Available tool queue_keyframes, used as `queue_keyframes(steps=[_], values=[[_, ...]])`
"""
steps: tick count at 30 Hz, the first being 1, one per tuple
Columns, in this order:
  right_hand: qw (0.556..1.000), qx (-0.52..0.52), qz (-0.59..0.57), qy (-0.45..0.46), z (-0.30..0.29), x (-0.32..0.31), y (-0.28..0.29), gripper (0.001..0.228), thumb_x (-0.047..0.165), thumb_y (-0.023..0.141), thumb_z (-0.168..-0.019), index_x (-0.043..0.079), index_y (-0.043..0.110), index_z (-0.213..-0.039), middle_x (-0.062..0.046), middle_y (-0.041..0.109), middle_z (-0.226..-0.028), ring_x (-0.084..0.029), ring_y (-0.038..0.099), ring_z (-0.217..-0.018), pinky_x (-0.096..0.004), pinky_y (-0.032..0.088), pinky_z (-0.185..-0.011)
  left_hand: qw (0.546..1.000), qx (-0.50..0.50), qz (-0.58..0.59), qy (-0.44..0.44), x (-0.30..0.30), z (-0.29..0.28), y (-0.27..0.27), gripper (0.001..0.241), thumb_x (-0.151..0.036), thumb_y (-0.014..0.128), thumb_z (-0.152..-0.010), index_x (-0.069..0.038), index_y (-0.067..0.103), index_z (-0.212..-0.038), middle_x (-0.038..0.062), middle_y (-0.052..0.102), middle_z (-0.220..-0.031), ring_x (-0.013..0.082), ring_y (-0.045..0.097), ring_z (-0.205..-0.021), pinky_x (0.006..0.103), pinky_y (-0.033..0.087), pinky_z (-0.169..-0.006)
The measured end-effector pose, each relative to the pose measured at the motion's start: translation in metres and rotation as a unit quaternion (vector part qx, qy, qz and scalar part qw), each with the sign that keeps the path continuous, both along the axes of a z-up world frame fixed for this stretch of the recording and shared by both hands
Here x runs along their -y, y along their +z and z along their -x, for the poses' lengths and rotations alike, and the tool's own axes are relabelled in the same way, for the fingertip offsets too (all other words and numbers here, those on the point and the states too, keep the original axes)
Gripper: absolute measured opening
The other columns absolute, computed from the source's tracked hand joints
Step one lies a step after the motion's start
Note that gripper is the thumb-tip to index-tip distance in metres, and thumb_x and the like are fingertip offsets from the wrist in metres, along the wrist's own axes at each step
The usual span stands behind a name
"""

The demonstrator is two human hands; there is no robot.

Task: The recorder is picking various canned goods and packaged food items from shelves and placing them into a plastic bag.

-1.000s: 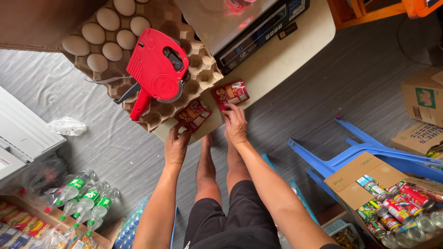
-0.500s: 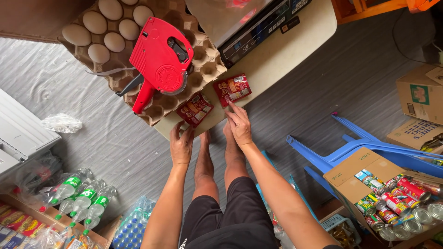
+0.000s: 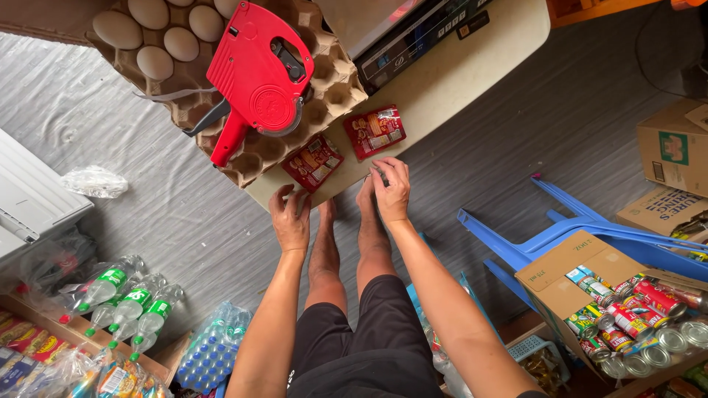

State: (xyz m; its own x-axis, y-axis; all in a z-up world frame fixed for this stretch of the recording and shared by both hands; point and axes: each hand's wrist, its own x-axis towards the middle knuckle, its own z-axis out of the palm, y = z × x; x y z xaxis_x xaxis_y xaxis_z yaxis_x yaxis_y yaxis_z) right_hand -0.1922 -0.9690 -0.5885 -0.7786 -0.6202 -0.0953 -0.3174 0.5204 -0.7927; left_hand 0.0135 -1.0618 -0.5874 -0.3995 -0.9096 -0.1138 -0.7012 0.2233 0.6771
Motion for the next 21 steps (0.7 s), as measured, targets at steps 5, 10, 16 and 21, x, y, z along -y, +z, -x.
queue_keyframes(steps=[5,10,16,21], values=[[1.000,-0.009,0.007,-0.002,0.001,0.007,-0.005,0.020,0.006,0.078,-0.090,0.008,0.075,-0.110,-0.004,0.067,-0.113,-0.024,0.061,-0.105,-0.035,0.053,-0.081,1.000,-0.001,0.018,-0.007,0.002,0.010,0.007,0.025,-0.012,0.079,-0.088,-0.013,0.075,-0.112,0.008,0.061,-0.124,0.0311,0.057,-0.110,0.0414,0.052,-0.092],[0.998,-0.048,0.014,0.035,0.002,0.015,-0.010,0.025,0.007,0.080,-0.086,0.008,0.076,-0.111,-0.005,0.068,-0.109,-0.026,0.061,-0.104,-0.037,0.053,-0.088,0.999,0.016,0.046,-0.021,0.003,0.013,0.008,0.020,-0.014,0.080,-0.089,-0.015,0.076,-0.109,0.005,0.064,-0.121,0.0290,0.058,-0.106,0.0414,0.051,-0.091],[0.998,-0.042,0.005,0.041,0.003,0.024,-0.010,0.021,0.006,0.079,-0.088,0.007,0.076,-0.108,-0.007,0.070,-0.106,-0.027,0.063,-0.104,-0.038,0.054,-0.089,0.998,0.024,0.047,-0.034,0.007,0.014,0.009,0.017,-0.014,0.079,-0.089,-0.015,0.076,-0.106,0.004,0.065,-0.118,0.0284,0.059,-0.107,0.0419,0.050,-0.093],[0.998,-0.040,0.001,0.052,0.004,0.028,-0.008,0.019,0.005,0.078,-0.089,0.003,0.076,-0.107,-0.008,0.068,-0.103,-0.028,0.063,-0.104,-0.038,0.054,-0.088,0.996,0.038,0.059,-0.053,0.008,0.014,0.012,0.015,-0.015,0.079,-0.090,-0.013,0.075,-0.104,0.004,0.065,-0.116,0.0285,0.058,-0.104,0.0434,0.049,-0.090]])
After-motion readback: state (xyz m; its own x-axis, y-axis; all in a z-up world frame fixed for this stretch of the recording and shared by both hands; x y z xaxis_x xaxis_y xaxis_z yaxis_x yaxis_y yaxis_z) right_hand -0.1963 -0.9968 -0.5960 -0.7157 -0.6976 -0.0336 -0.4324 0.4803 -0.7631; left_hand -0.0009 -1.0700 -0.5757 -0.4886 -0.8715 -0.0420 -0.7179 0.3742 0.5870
